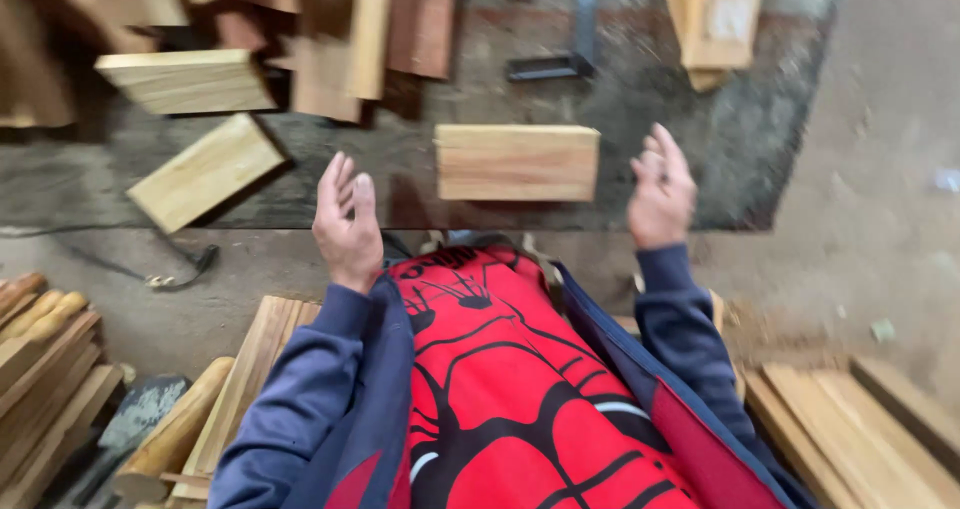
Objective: Measuring, marking, and sorting wooden blocks on a workbench
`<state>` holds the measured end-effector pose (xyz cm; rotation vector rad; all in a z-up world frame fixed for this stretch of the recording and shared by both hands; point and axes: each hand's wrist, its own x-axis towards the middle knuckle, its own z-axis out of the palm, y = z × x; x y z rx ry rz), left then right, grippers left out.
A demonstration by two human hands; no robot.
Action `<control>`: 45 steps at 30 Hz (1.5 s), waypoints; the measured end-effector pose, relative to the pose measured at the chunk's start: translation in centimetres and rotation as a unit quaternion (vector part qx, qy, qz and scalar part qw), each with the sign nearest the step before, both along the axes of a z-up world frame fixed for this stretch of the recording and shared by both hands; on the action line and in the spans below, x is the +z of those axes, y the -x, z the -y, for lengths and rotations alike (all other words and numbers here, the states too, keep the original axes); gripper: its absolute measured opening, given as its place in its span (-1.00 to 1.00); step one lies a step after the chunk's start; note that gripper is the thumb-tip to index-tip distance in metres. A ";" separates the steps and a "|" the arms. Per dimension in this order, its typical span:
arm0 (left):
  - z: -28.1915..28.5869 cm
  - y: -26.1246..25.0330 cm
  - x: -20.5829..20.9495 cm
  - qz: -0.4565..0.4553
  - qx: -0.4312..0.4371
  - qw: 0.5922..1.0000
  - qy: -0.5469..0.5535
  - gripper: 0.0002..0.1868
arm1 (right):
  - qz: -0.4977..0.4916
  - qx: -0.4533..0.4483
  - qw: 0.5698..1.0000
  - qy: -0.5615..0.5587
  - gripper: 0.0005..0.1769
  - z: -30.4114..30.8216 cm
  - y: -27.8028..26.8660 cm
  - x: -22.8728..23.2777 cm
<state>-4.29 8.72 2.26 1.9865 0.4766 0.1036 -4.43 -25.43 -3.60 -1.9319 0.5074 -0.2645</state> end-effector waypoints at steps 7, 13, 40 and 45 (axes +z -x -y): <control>-15.9 -0.6 1.8 0.113 0.098 0.932 -0.329 -0.44 | -0.002 0.028 0.993 0.115 -0.74 -5.3 -1.1 9.7; -30.1 -8.6 5.3 -0.009 0.076 0.914 -0.398 0.02 | 0.013 0.120 0.984 0.128 -0.80 -14.7 -3.5 14.0; -46.8 -16.7 -2.9 0.070 -0.121 0.941 -0.307 -0.08 | -0.127 0.284 0.942 0.122 -0.79 -46.6 -7.8 12.9; -41.8 -11.5 2.7 0.127 0.086 0.984 -0.095 -0.30 | -0.052 0.385 0.909 0.151 -0.80 -50.4 -9.6 12.4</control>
